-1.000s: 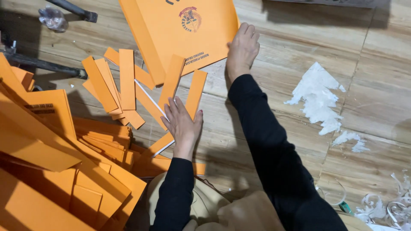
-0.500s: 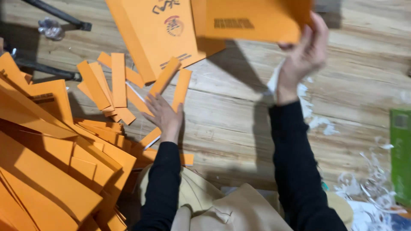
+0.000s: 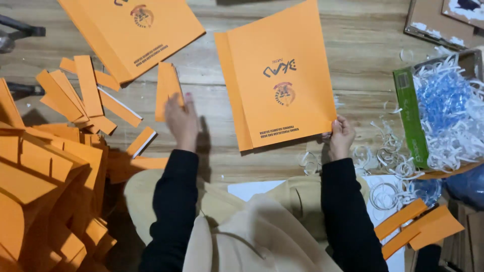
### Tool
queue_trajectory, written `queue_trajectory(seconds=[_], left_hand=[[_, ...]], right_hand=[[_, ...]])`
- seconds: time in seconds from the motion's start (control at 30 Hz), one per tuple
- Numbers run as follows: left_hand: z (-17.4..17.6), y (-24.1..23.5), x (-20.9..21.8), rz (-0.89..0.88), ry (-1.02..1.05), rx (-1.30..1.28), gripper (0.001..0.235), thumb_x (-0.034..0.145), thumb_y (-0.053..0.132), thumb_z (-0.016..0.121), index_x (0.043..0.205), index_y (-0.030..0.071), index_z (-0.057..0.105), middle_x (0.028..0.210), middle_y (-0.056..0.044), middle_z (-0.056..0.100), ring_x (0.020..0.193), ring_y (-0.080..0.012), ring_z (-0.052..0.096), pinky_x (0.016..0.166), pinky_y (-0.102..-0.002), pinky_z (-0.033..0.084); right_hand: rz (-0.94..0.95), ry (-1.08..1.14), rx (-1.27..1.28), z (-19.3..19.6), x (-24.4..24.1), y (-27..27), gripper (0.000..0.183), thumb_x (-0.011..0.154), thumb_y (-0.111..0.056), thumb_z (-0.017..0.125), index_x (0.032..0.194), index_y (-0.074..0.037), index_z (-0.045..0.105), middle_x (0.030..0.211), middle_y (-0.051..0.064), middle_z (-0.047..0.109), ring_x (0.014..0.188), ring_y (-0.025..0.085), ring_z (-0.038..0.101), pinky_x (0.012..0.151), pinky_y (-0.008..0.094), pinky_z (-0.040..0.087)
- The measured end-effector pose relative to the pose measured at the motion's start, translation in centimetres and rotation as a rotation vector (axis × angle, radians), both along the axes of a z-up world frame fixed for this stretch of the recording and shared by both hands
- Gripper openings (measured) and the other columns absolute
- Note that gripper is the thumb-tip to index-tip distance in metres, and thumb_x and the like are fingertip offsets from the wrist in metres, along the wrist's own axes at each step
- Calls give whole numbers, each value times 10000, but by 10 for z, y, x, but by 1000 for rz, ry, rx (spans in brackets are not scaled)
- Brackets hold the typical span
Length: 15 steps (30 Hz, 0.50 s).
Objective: The person sits on the floor and assembles orange folders by hand. They pick up small orange strips, peel off the backing, and stick them onto the spine of the folders. The person handles the folders and strips repeatedly, stacking the completed items.
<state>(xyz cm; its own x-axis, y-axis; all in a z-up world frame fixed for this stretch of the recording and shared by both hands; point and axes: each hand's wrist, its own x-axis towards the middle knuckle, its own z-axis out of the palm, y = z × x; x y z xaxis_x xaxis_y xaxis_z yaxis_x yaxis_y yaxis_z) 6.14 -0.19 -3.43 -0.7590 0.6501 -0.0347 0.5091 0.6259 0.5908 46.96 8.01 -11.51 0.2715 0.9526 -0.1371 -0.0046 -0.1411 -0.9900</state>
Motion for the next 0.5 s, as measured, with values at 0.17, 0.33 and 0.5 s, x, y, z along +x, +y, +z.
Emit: queue_trajectory(seconds=[0.17, 0.33, 0.5], left_hand=[[-1, -14, 110, -88, -887, 56, 932, 730, 574, 659, 1329, -41, 295, 1189, -310, 475, 1063, -438, 520, 837, -515, 451], [-15, -29, 128, -157, -815, 322, 291, 934, 280, 487, 1031, 43, 626, 874, -138, 645, 881, -181, 561, 773, -403, 456], [9, -24, 130, -308, -792, 276, 330, 949, 324, 441, 1060, 64, 610, 884, -106, 649, 902, -178, 579, 817, -400, 444]], right_hand=[[56, 47, -113, -36, 10, 0, 148, 936, -90, 454, 1050, -34, 530, 751, 38, 584, 437, 138, 593, 365, 195, 531], [243, -1275, 11, 71, -44, -36, 753, 782, -409, 684, 1355, -74, 329, 1298, 237, 312, 1194, 470, 287, 969, 594, 226], [551, -1032, 380, 112, -136, -88, 684, 777, -450, 626, 1254, 9, 454, 1212, 262, 462, 1084, 428, 470, 897, 505, 382]])
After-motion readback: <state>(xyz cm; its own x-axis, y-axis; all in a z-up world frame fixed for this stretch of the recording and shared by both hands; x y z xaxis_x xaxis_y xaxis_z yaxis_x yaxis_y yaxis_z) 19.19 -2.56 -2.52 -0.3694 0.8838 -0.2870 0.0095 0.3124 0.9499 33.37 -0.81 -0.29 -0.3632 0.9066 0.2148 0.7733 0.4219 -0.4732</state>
